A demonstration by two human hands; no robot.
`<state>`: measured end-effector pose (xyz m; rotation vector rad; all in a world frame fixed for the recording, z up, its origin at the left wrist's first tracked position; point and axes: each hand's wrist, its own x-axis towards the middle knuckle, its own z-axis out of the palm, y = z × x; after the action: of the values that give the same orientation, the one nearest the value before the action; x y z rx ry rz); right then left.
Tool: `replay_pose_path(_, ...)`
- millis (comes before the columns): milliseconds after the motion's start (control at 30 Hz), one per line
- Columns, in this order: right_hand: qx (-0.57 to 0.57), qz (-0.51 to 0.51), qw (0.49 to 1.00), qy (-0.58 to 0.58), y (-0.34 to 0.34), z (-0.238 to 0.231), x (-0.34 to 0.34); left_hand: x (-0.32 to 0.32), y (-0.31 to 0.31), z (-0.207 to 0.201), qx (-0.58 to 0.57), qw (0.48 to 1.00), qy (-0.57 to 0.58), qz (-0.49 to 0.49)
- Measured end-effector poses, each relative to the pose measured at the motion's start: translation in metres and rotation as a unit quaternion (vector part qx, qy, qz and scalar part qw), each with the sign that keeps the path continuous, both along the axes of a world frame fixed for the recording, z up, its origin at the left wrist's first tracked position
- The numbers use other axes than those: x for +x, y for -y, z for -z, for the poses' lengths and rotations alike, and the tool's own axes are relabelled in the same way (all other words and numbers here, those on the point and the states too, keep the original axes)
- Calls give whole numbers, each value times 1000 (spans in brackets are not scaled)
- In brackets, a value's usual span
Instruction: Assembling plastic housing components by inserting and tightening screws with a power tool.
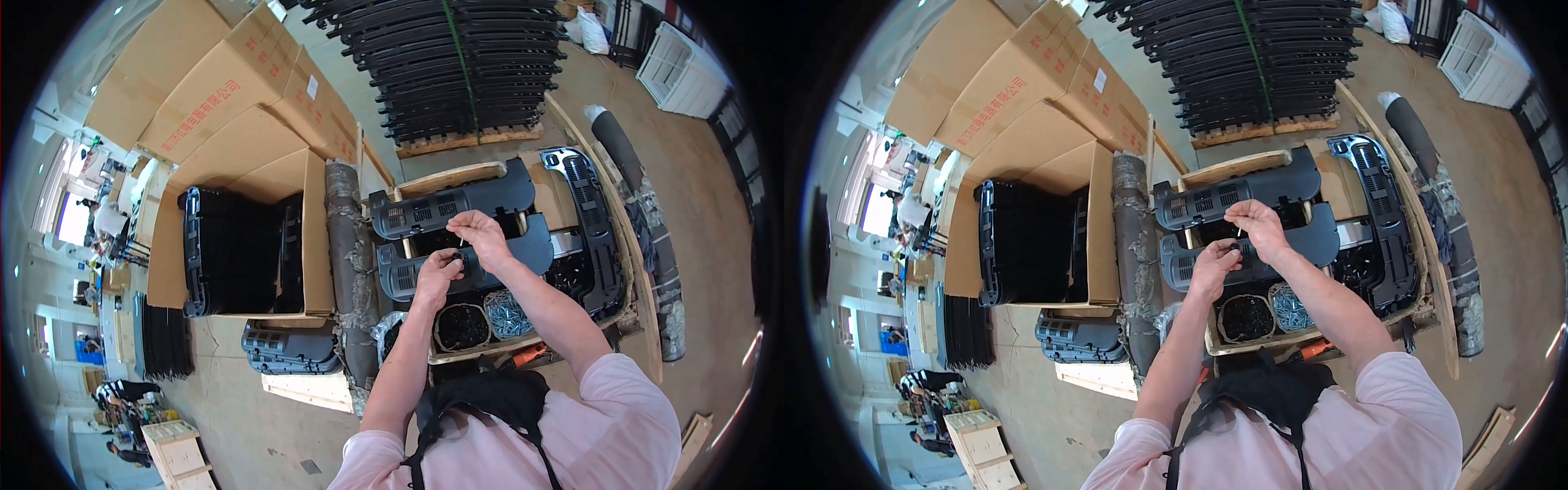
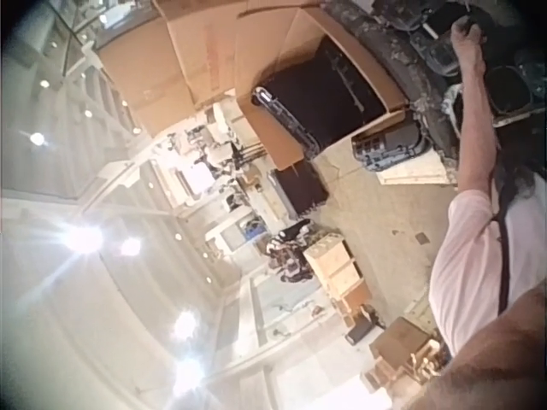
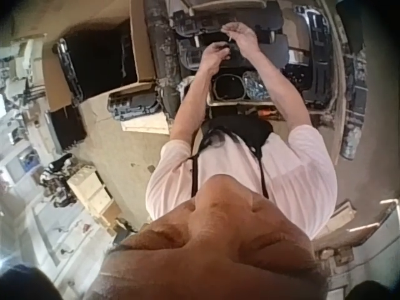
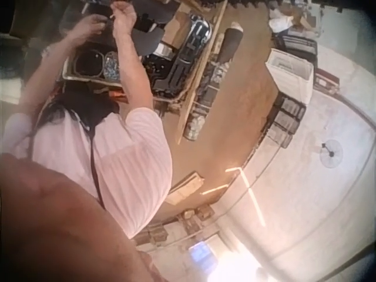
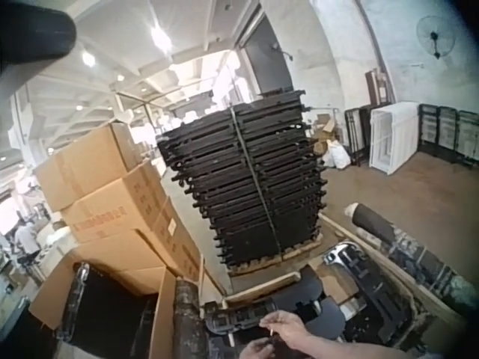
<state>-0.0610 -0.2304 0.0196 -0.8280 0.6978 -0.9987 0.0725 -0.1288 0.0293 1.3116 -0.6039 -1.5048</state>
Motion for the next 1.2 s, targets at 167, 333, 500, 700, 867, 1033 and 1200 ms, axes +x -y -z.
replay_pose_path(167, 7, 11, 1000, -27, -12, -1, -17, -22, 9, 0, -2, 1000, 1, 15)
replay_pose_path(333, -37, -7, 995, -91, -18, -3, -28, -33, 15, 0, -3, 1000, -3, -9)
replay_pose_path(500, -147, -24, 949, -279, -15, -19, -50, -35, 21, 5, -22, 999, 37, 10)
replay_pose_path(700, -202, -95, 863, -454, 18, -22, -88, -53, 49, 13, -74, 974, 208, 49)
replay_pose_path(867, -206, -94, 870, -437, 40, -11, -108, -65, 82, 4, -132, 872, 458, 114)
replay_pose_path(1033, -319, 8, 805, -500, 66, 6, -126, -84, 120, 10, -211, 783, 576, 103)
replay_pose_path(1200, -354, 44, 780, -514, 81, 25, -120, -79, 140, 37, -202, 761, 604, 121)
